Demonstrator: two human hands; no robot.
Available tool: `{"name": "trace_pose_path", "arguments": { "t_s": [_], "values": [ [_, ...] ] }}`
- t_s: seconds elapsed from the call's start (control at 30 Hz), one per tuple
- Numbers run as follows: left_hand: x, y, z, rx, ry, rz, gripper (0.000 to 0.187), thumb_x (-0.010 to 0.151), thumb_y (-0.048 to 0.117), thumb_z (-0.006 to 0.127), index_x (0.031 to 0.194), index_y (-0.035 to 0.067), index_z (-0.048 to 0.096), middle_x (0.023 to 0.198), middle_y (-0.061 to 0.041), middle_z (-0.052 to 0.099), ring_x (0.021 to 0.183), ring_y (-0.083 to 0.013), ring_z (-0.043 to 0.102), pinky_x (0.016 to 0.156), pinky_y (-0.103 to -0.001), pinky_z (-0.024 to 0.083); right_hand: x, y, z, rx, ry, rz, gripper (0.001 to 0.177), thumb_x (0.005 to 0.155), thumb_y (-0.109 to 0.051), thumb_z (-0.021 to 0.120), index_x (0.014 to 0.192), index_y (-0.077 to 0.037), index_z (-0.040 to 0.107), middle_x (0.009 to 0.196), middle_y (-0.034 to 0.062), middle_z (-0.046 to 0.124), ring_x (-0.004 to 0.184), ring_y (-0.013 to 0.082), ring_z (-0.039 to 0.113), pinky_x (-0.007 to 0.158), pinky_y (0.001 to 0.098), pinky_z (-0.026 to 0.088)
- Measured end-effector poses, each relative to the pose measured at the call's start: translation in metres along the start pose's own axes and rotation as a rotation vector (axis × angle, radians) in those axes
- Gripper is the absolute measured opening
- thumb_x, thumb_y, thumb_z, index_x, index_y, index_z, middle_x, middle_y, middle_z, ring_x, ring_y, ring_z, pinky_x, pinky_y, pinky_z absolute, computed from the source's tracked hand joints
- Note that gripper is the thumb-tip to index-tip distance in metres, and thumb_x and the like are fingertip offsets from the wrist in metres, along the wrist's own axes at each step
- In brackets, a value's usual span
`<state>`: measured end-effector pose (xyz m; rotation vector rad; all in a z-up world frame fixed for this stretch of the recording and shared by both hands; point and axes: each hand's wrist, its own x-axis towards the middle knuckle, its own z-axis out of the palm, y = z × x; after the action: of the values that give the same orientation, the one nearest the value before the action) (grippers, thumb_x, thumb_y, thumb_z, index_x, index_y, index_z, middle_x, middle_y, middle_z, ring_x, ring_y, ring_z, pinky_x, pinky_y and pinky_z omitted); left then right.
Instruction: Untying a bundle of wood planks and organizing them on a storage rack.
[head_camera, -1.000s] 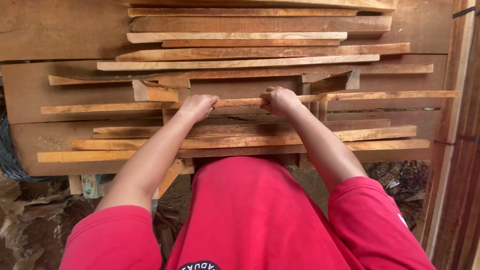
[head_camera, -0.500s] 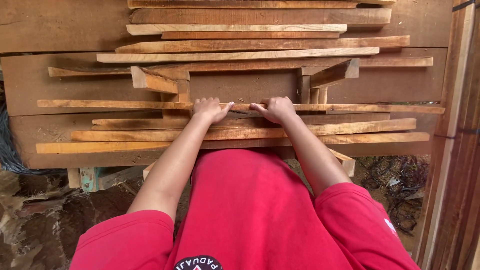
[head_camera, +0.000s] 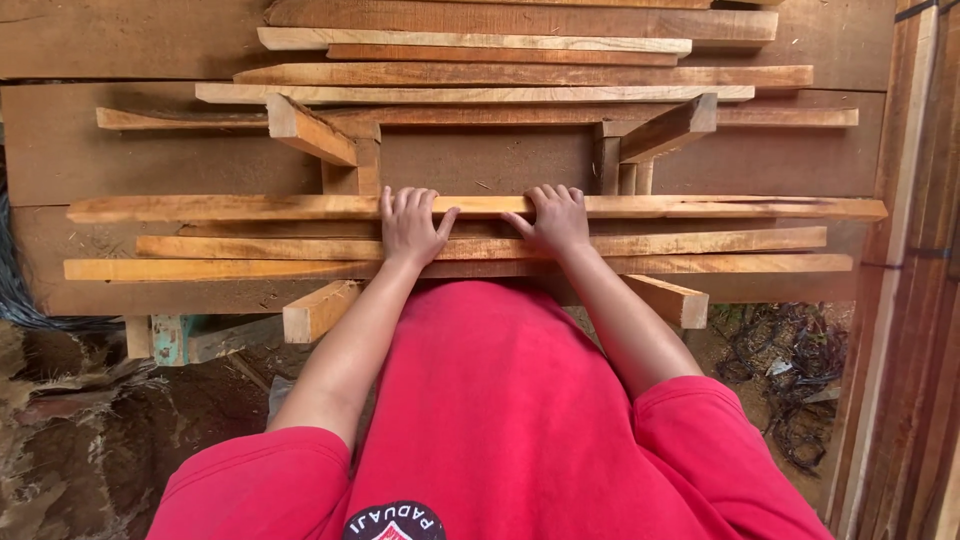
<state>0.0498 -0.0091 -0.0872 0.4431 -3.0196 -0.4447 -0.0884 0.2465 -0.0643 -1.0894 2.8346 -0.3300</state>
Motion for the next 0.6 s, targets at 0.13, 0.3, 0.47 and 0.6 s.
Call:
{"name": "trace_pose_path", "arguments": {
  "t_s": [0.13,0.3,0.47,0.6],
  "values": [
    [-0.014,-0.008,0.015,-0.007,0.158,0.066,0.036,0.094,0.055,0.059,0.103,0.02,0.065,0.106,0.001,0.069,0.121,-0.0209,0.059,0.121,-0.057,0.019,-0.017,-0.006,-0.011,0.081,0.074,-0.051,0.054,0.082,-0.068,0.073,0.109,-0.022,0.065,0.094,-0.0012,0.064,0.093,0.0207,0.067,0.09,0.0391,0.048],
    [-0.015,-0.014,0.022,-0.036,0.195,0.053,0.026,0.092,0.051,0.063,0.097,0.026,0.062,0.087,0.008,0.063,0.089,-0.0148,0.065,0.095,-0.04,0.043,-0.021,-0.006,-0.008,0.091,0.105,-0.076,0.05,0.085,-0.063,0.073,0.112,-0.022,0.065,0.097,-0.0017,0.061,0.093,0.0195,0.065,0.092,0.0378,0.047],
    [0.003,0.0,-0.007,0.015,-0.054,-0.036,0.042,0.096,0.059,0.052,0.086,0.021,0.068,0.082,-0.001,0.07,0.084,-0.0256,0.071,0.084,-0.044,0.046,-0.01,-0.006,-0.017,0.147,-0.055,-0.007,0.048,0.084,-0.063,0.074,0.108,-0.022,0.071,0.099,-0.0013,0.064,0.096,0.0223,0.067,0.091,0.0411,0.049],
    [0.036,0.026,-0.065,0.046,-0.508,-0.157,0.074,0.099,0.07,0.027,0.092,0.019,0.08,0.095,-0.011,0.079,0.099,-0.0363,0.075,0.09,-0.048,0.045,0.006,-0.005,-0.028,0.194,-0.222,-0.015,0.046,0.078,-0.052,0.082,0.102,-0.017,0.066,0.096,0.005,0.061,0.096,0.03,0.069,0.083,0.0454,0.055]
  ]
}}
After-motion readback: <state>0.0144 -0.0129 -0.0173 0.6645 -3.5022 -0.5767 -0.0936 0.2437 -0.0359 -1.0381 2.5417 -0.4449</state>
